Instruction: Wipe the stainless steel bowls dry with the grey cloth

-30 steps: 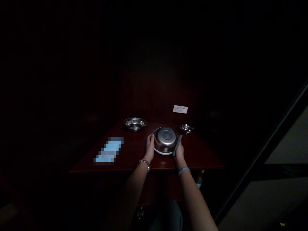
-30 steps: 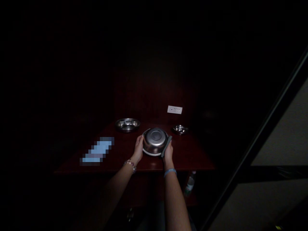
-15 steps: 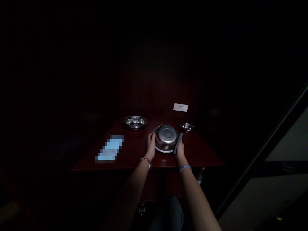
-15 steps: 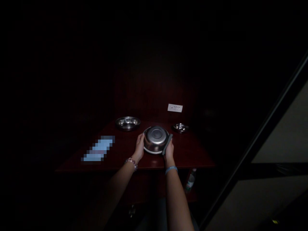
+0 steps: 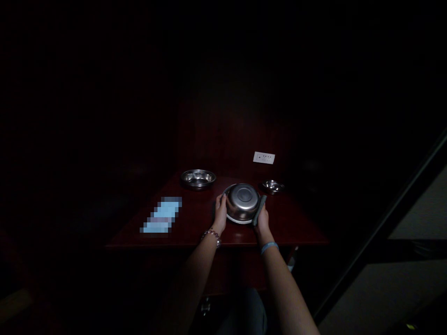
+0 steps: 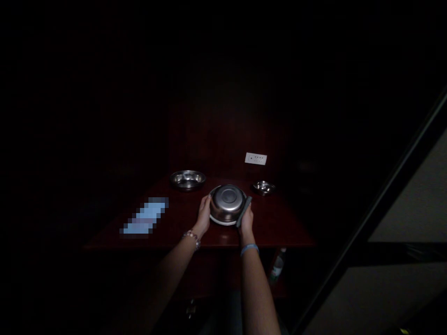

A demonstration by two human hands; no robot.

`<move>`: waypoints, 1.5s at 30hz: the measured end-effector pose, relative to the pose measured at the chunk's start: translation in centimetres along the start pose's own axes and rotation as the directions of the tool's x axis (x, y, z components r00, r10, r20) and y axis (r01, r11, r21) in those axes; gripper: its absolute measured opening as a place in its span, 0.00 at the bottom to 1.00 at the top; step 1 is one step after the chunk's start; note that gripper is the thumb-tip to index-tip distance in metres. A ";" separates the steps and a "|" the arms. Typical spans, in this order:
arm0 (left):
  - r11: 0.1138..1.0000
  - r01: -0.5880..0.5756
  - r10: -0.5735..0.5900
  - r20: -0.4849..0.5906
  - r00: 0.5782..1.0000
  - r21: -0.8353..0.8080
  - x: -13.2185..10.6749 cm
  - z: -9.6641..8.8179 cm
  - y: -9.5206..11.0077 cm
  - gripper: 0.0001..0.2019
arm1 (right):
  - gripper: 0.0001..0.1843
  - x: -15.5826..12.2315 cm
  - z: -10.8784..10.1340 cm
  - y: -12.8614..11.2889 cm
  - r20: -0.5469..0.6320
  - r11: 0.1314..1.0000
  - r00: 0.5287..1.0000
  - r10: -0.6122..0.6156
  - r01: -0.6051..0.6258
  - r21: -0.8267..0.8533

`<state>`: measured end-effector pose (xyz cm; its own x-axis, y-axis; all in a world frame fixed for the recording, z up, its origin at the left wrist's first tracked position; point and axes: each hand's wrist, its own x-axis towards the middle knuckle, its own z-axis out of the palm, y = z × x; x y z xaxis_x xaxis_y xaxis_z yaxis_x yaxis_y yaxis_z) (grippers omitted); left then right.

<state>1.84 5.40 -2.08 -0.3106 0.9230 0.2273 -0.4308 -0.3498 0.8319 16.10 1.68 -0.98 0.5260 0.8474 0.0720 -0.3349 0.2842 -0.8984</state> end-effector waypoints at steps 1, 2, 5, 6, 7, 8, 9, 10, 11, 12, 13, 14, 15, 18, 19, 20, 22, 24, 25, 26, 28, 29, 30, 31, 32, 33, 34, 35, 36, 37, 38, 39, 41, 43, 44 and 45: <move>1.000 0.002 -0.002 0.003 1.000 0.000 0.0 0.0 0.1 0.17 | 0.28 0.0 0.0 0.0 0.002 1.000 1.000 -0.002 0.002 0.009; 1.000 0.004 -0.004 0.005 1.000 0.002 -0.1 0.0 0.2 0.17 | 0.27 0.0 0.0 0.1 0.003 1.000 1.000 -0.002 0.002 0.019; 1.000 0.008 -0.008 0.009 1.000 0.003 -0.2 0.1 0.5 0.17 | 0.28 0.1 0.0 0.1 0.009 1.000 1.000 0.003 -0.003 0.031; 1.000 0.007 -0.007 0.009 1.000 0.002 -0.3 0.1 0.6 0.17 | 0.29 0.2 0.0 0.2 0.013 1.000 1.000 0.003 -0.003 0.028; 1.000 0.004 -0.004 0.009 1.000 0.000 -0.3 0.1 0.7 0.17 | 0.30 0.2 0.0 0.2 0.016 1.000 1.000 0.002 -0.003 0.022; 1.000 0.002 -0.002 0.009 1.000 -0.002 -0.3 0.1 0.7 0.17 | 0.30 0.3 0.0 0.2 0.017 1.000 1.000 0.001 -0.002 0.016; 1.000 -0.002 0.002 0.006 1.000 -0.003 -0.3 0.1 0.7 0.17 | 0.30 0.4 0.0 0.3 0.015 1.000 1.000 0.002 -0.002 0.015; 1.000 -0.006 0.006 0.005 1.000 -0.003 -0.3 0.1 0.7 0.16 | 0.30 0.4 0.0 0.3 0.010 1.000 1.000 0.004 -0.005 0.018; 1.000 -0.011 0.011 0.006 1.000 -0.003 -0.2 0.1 0.6 0.16 | 0.29 0.5 0.0 0.4 0.005 1.000 1.000 0.009 -0.009 0.023; 1.000 -0.015 0.015 0.008 1.000 -0.003 -0.2 0.0 0.6 0.15 | 0.29 0.5 0.0 0.5 0.000 0.999 1.000 0.012 -0.012 0.030; 1.000 -0.019 0.019 0.008 1.000 -0.003 -0.2 0.0 0.6 0.15 | 0.29 0.6 0.0 0.6 -0.002 0.999 1.000 0.012 -0.012 0.038; 1.000 -0.024 0.024 0.008 1.000 -0.003 -0.1 0.0 0.6 0.15 | 0.30 0.6 0.0 0.7 0.001 0.999 1.000 0.009 -0.009 0.046; 1.000 -0.029 0.029 0.008 1.000 -0.004 -0.1 0.0 0.7 0.14 | 0.30 0.6 0.1 0.7 0.006 0.999 1.000 0.003 -0.004 0.052; 0.999 -0.038 0.038 0.007 0.999 -0.021 -0.1 -0.1 0.9 0.15 | 0.30 0.7 0.1 0.9 0.024 0.998 1.000 -0.013 0.011 0.063; 0.999 -0.038 0.038 0.010 0.999 -0.026 -0.1 -0.1 0.9 0.15 | 0.30 0.7 0.1 0.9 0.031 0.998 0.999 -0.011 0.009 0.064; 0.999 -0.038 0.039 0.014 0.999 -0.028 -0.1 -0.1 0.9 0.15 | 0.30 0.8 0.1 1.0 0.036 0.998 0.999 -0.007 0.005 0.066; 0.999 -0.040 0.040 0.014 0.999 -0.023 0.0 -0.1 0.8 0.16 | 0.31 0.9 0.1 1.1 0.039 0.998 0.999 0.000 -0.002 0.070; 0.999 -0.036 0.036 0.014 0.999 -0.016 0.1 -0.2 0.5 0.16 | 0.31 1.0 0.1 1.1 0.030 0.998 1.000 -0.007 0.005 0.065; 0.999 -0.033 0.033 0.016 0.999 -0.014 0.2 -0.2 0.4 0.16 | 0.32 1.0 0.1 1.1 0.024 0.998 1.000 -0.016 0.014 0.061; 1.000 -0.029 0.029 0.021 0.999 -0.012 0.3 -0.2 0.3 0.16 | 0.31 0.9 0.1 1.1 0.020 0.998 0.999 -0.026 0.025 0.059; 1.000 -0.024 0.024 0.028 0.999 0.001 0.4 -0.3 0.2 0.16 | 0.30 0.8 0.1 1.0 0.016 0.997 0.999 -0.044 0.043 0.067; 1.000 -0.023 0.023 0.027 0.999 0.008 0.4 -0.3 0.2 0.16 | 0.29 0.7 0.2 1.0 0.017 0.996 0.999 -0.048 0.046 0.079; 1.000 -0.019 0.019 0.023 1.000 0.014 0.4 -0.3 0.1 0.15 | 0.29 0.7 0.2 1.0 0.021 0.995 0.999 -0.048 0.046 0.093; 1.000 -0.012 0.012 0.017 1.000 0.016 0.5 -0.3 0.1 0.15 | 0.28 0.7 0.2 1.0 0.024 0.993 0.999 -0.046 0.043 0.106; 1.000 -0.004 0.003 0.010 1.000 0.013 0.5 -0.2 0.1 0.14 | 0.27 0.6 0.2 1.0 0.026 0.993 0.999 -0.044 0.040 0.115; 1.000 0.007 -0.007 0.004 1.000 0.003 0.5 -0.2 0.1 0.14 | 0.27 0.7 0.2 1.0 0.023 0.992 0.999 -0.041 0.038 0.121; 1.000 0.018 -0.018 -0.001 1.000 -0.011 0.5 -0.2 0.0 0.13 | 0.27 0.7 0.1 1.0 0.015 0.992 0.999 -0.039 0.037 0.124; 0.999 0.027 -0.028 -0.003 1.000 -0.026 0.6 -0.3 0.0 0.13 | 0.27 0.8 0.1 1.0 0.005 0.991 0.999 -0.037 0.036 0.128; 0.999 0.034 -0.034 -0.004 0.999 -0.040 0.6 -0.3 -0.1 0.13 | 0.26 0.9 0.1 1.1 -0.001 0.991 0.999 -0.034 0.034 0.133; 0.998 0.039 -0.039 -0.004 0.999 -0.052 0.6 -0.3 -0.1 0.12 | 0.26 1.0 0.0 1.1 0.001 0.990 1.000 -0.029 0.028 0.141; 0.997 0.044 -0.044 -0.004 0.999 -0.060 0.7 -0.4 -0.1 0.12 | 0.27 1.1 0.0 1.1 0.012 0.989 1.000 -0.021 0.019 0.150; 0.997 0.047 -0.048 -0.004 0.999 -0.064 0.7 -0.4 -0.1 0.12 | 0.27 1.2 0.0 1.1 0.030 0.987 0.999 -0.013 0.008 0.159; 0.997 0.048 -0.048 -0.002 0.999 -0.065 0.7 -0.5 -0.1 0.12 | 0.27 1.2 0.0 1.1 0.063 0.984 0.998 0.001 -0.012 0.178; 0.998 0.036 -0.036 -0.001 0.999 -0.058 0.6 -0.5 0.0 0.13 | 0.26 1.1 0.0 1.1 0.068 0.982 0.998 0.013 -0.026 0.186; 0.998 0.025 -0.025 0.002 1.000 -0.052 0.6 -0.5 0.0 0.14 | 0.26 1.1 -0.1 1.1 0.060 0.983 0.998 0.017 -0.028 0.182; 0.999 0.012 -0.011 0.005 1.000 -0.047 0.5 -0.4 0.0 0.14 | 0.26 1.1 -0.1 1.1 0.049 0.985 0.999 0.020 -0.028 0.172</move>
<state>1.30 5.83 -2.17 -0.3017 0.9276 0.2202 -0.4736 -0.3462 0.8099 16.37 2.88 -1.96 0.4804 0.8738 0.0756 -0.4787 0.3334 -0.8122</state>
